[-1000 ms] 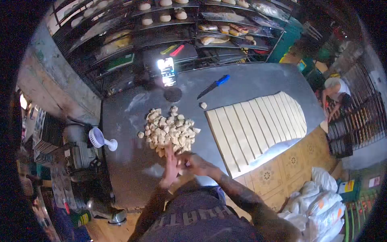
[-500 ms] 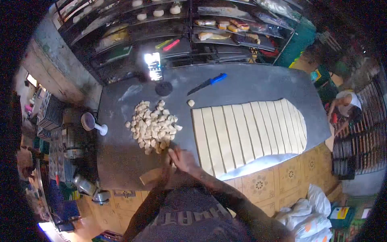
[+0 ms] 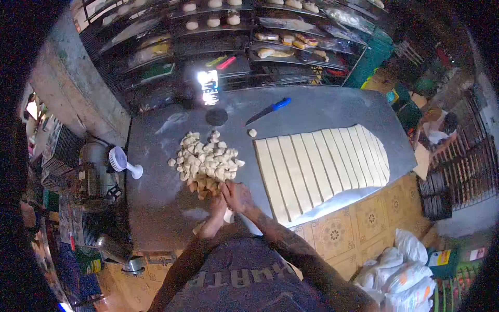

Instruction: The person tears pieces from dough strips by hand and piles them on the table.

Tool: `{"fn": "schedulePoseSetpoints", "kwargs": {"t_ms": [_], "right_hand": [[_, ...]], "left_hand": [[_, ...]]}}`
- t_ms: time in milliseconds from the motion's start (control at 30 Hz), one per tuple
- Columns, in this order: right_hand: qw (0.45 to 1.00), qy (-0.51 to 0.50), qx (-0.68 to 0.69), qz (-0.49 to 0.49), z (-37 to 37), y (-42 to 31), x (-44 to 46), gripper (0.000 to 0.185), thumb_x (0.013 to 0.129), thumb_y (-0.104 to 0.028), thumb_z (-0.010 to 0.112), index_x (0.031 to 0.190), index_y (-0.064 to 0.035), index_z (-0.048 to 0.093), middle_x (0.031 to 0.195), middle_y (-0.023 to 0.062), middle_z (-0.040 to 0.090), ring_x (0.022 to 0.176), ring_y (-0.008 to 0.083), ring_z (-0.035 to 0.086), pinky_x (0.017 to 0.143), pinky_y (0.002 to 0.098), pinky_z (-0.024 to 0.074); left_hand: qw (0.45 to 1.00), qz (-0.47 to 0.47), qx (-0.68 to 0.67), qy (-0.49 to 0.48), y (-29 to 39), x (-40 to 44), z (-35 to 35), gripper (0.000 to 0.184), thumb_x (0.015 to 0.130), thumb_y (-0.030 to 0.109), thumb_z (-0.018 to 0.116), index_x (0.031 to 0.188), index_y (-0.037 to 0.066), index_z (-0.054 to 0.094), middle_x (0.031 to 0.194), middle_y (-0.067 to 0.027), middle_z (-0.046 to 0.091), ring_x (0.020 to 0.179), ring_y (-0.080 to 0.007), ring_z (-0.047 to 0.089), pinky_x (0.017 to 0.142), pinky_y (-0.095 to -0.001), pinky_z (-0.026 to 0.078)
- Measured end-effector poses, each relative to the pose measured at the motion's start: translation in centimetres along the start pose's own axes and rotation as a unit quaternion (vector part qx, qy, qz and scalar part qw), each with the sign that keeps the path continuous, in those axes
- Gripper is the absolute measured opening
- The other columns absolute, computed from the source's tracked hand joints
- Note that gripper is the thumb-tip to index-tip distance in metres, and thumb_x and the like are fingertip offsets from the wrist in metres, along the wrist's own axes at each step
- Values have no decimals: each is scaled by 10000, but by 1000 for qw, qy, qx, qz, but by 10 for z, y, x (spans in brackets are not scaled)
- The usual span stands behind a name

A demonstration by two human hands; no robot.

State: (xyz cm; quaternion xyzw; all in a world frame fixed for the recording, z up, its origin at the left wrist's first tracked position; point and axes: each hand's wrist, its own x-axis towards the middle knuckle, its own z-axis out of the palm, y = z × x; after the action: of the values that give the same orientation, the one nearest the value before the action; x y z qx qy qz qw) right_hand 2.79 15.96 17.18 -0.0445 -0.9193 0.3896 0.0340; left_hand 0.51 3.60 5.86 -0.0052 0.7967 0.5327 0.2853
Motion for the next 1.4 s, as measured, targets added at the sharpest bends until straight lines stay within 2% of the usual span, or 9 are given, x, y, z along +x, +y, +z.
{"fn": "schedulePoseSetpoints", "kwargs": {"t_ms": [133,267,367,700,767,900,1200,1300,1400], "right_hand": [[1000,-2,4,22,36,19,8,313,967,-355,504,980,-58,601,864,210,663,798,439,638,705,516,503],[995,64,22,-73,46,63,34,298,963,-341,534,1049,-66,613,942,203,668,845,423,640,744,504,498],[969,125,12,-215,15,40,39,290,958,-321,565,1072,-59,612,944,204,664,848,399,648,754,485,501],[937,-202,278,58,-33,63,-14,383,973,-299,553,1239,-25,542,928,191,675,775,348,671,732,493,539],[967,-180,178,26,-33,70,-10,385,974,-301,548,1243,-27,540,907,185,674,738,350,668,704,496,537],[988,-81,-60,-114,-1,92,-25,364,982,-330,529,1161,-16,564,844,190,668,661,355,665,639,491,530],[993,6,-108,-39,108,145,19,327,956,-280,569,1208,-76,614,853,154,678,767,355,658,706,435,535],[988,50,-95,-108,83,121,34,366,938,-237,600,1284,-118,612,876,125,682,783,335,652,755,417,543],[974,56,116,-187,14,48,41,350,932,-247,618,1261,-127,623,850,126,672,792,307,651,775,413,544]], "left_hand": [[990,-67,-121,-25,14,-24,-16,604,998,587,414,1337,96,508,1098,-108,614,998,-243,591,792,-392,493],[860,393,323,46,-63,-2,-21,587,986,615,414,1269,115,537,1000,-80,616,936,-219,594,751,-394,490],[967,-93,-187,-143,-8,-14,-48,596,989,621,396,1255,111,551,1000,-94,631,947,-199,606,751,-393,494],[933,90,-333,-108,-103,47,66,549,1064,435,351,1408,13,416,1230,-121,569,1037,-280,587,911,-441,476],[993,36,104,31,-171,65,83,564,1062,445,351,1411,5,407,1279,-126,551,1069,-284,586,919,-436,475],[910,88,-404,39,-182,83,79,506,1026,540,389,1082,92,616,833,-65,641,718,-213,620,614,-399,491],[952,-81,-294,-37,-42,7,30,401,985,348,501,1240,41,534,1139,-222,606,987,-312,602,890,-444,493],[800,529,268,93,-92,11,28,435,1015,516,447,1182,133,567,731,-40,559,566,-181,517,505,-296,421],[981,136,-137,-31,-39,2,-21,447,1018,501,449,1269,142,540,859,-74,603,645,-191,558,533,-284,443]]}}
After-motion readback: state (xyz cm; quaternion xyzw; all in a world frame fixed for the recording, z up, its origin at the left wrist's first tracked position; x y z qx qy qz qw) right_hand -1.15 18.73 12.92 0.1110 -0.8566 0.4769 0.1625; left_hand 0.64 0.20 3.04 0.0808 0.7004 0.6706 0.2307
